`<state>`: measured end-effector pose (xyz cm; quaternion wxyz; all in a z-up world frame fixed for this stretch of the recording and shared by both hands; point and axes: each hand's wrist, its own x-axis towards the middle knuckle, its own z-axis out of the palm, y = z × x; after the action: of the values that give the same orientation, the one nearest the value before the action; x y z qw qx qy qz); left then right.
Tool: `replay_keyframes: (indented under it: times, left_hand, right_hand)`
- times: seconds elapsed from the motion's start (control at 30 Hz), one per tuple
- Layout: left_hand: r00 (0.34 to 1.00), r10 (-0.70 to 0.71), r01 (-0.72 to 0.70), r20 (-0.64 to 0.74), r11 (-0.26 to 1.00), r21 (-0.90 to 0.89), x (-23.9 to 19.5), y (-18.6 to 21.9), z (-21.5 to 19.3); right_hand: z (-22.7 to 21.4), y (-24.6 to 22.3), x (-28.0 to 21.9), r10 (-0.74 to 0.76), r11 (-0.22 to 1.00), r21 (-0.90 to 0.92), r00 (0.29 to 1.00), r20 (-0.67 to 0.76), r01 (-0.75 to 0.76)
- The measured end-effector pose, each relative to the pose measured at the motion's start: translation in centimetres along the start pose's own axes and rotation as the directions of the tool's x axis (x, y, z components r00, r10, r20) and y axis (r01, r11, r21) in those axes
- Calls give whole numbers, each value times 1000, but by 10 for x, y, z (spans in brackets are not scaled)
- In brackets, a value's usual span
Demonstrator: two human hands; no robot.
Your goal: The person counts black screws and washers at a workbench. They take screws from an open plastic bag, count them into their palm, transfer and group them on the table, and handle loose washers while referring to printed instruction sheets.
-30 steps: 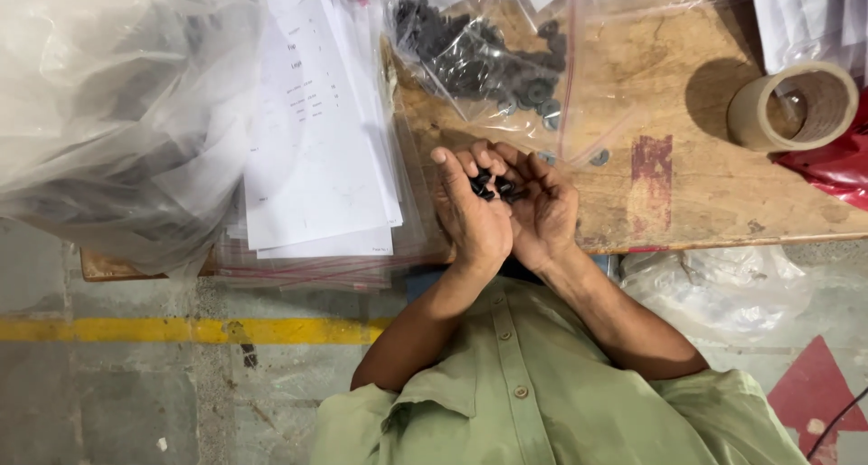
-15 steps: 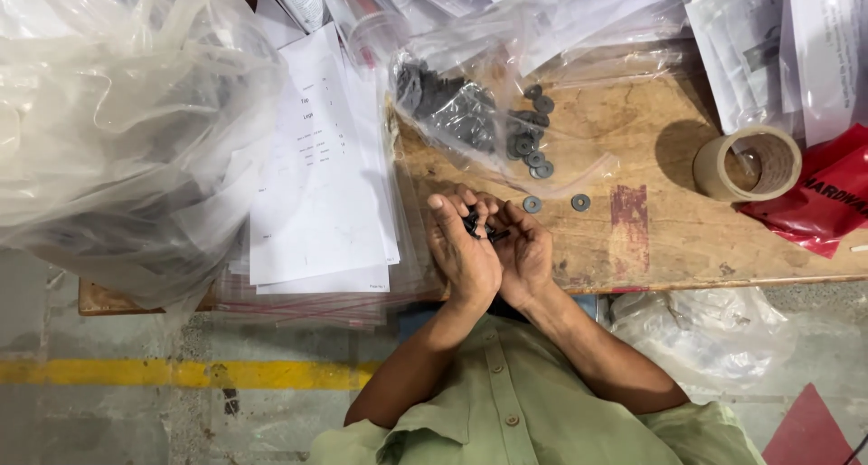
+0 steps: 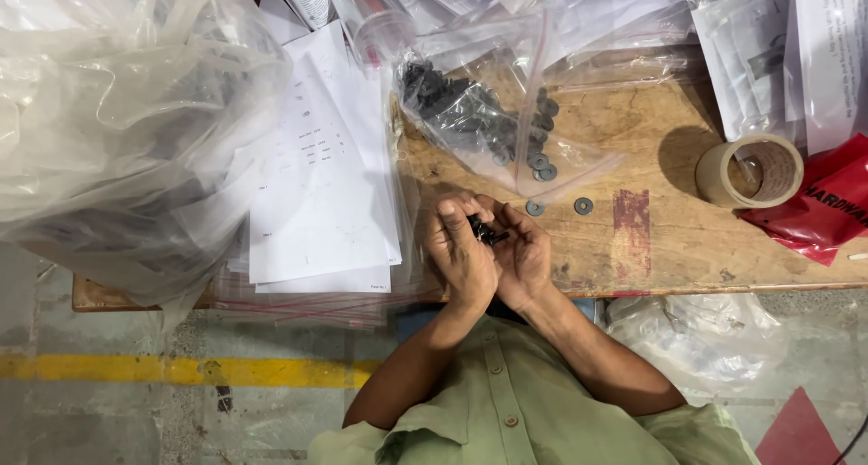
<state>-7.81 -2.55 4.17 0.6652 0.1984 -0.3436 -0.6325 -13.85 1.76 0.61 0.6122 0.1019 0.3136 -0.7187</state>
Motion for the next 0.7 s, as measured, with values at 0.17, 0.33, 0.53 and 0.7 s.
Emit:
replay_keyframes:
  times: [0.17,0.33,0.53,0.7]
  left_hand:
    - [1000,-14,14,9,999,30,0,3,-3]
    - [999,-36,42,-32,982,184,-2,6,-3]
    - [998,-52,55,-17,977,205,-3,9,-2]
    - [998,-62,64,-13,974,219,-4,6,-6]
  right_hand:
    - [19,-4,-9,28,999,-31,999,27,-27]
    - [6,1,-4,36,999,22,998,57,-37]
    - [6,0,-4,44,999,13,999,-7,-44]
    - [-8,4,2,35,997,72,997,75,-41]
